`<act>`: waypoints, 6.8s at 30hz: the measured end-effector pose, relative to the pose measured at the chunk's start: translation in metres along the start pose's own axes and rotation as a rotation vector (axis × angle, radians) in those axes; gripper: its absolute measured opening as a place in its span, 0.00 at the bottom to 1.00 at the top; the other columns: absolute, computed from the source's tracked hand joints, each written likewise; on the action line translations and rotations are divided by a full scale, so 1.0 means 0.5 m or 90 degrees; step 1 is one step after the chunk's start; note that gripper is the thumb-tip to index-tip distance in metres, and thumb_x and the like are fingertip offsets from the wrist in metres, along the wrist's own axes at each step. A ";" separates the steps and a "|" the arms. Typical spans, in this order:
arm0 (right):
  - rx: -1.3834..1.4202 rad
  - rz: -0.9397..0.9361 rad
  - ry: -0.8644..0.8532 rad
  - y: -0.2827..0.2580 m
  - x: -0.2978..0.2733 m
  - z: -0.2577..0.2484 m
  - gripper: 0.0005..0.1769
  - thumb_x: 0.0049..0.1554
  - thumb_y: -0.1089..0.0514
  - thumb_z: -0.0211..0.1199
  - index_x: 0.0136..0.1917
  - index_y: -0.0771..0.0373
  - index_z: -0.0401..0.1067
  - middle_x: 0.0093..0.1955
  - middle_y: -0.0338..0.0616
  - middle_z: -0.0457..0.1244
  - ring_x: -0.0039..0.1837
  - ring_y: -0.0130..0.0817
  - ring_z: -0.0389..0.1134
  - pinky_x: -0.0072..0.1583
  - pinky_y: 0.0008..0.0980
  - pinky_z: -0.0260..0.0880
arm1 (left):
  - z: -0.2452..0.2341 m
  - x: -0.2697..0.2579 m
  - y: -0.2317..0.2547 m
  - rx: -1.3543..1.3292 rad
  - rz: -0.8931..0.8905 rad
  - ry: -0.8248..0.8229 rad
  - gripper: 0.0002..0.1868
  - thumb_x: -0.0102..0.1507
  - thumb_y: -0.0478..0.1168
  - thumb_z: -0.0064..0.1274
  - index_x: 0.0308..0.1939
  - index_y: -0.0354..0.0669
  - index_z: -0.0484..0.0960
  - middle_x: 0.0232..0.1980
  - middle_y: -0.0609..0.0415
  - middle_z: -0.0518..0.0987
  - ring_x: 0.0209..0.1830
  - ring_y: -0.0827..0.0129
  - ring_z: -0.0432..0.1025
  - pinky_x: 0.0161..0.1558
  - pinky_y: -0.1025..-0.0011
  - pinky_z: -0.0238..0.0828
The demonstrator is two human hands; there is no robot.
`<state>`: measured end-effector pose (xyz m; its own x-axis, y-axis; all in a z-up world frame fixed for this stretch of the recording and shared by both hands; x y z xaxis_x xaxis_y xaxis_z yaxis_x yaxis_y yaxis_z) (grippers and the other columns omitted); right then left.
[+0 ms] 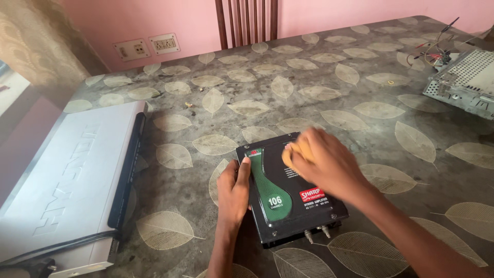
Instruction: The person wipes a black electronic amplifier with a brown cloth, cleaning the top label and the back panel connectors.
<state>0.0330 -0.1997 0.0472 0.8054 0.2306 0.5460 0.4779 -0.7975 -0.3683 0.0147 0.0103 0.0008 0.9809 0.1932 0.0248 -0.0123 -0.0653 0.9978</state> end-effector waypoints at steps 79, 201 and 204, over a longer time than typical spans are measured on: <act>-0.073 -0.050 -0.121 -0.084 0.111 0.111 0.10 0.55 0.53 0.67 0.45 0.60 0.73 0.45 0.44 0.65 0.48 0.39 0.66 0.46 0.41 0.71 | -0.031 0.098 -0.024 -0.200 0.070 -0.156 0.13 0.64 0.39 0.40 0.35 0.34 0.78 0.23 0.57 0.72 0.19 0.75 0.64 0.23 0.74 0.60; -0.028 -0.180 -0.136 -0.166 -0.015 0.048 0.19 0.59 0.47 0.62 0.49 0.65 0.63 0.46 0.48 0.61 0.42 0.35 0.66 0.41 0.36 0.72 | -0.037 0.092 -0.020 0.075 0.224 -0.048 0.24 0.71 0.49 0.44 0.30 0.31 0.74 0.21 0.51 0.68 0.22 0.70 0.62 0.28 0.67 0.62; 0.008 -0.003 -0.308 -0.184 -0.078 0.007 0.18 0.62 0.45 0.54 0.55 0.61 0.64 0.46 0.44 0.61 0.41 0.34 0.67 0.41 0.35 0.72 | -0.034 0.084 -0.010 0.005 0.138 -0.086 0.23 0.70 0.49 0.43 0.28 0.33 0.75 0.18 0.54 0.70 0.17 0.72 0.66 0.26 0.69 0.62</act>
<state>-0.0412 -0.1336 0.0571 0.8723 0.4697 0.1359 0.4839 -0.7895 -0.3775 0.0526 0.0355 -0.0023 0.9726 0.0406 0.2291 -0.2243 -0.0982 0.9696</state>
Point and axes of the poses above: each hand's wrist, its own x-axis towards the middle knuckle, its own z-axis out of the palm, y = z × x, the point moved 1 cm from there along x, towards the middle knuckle
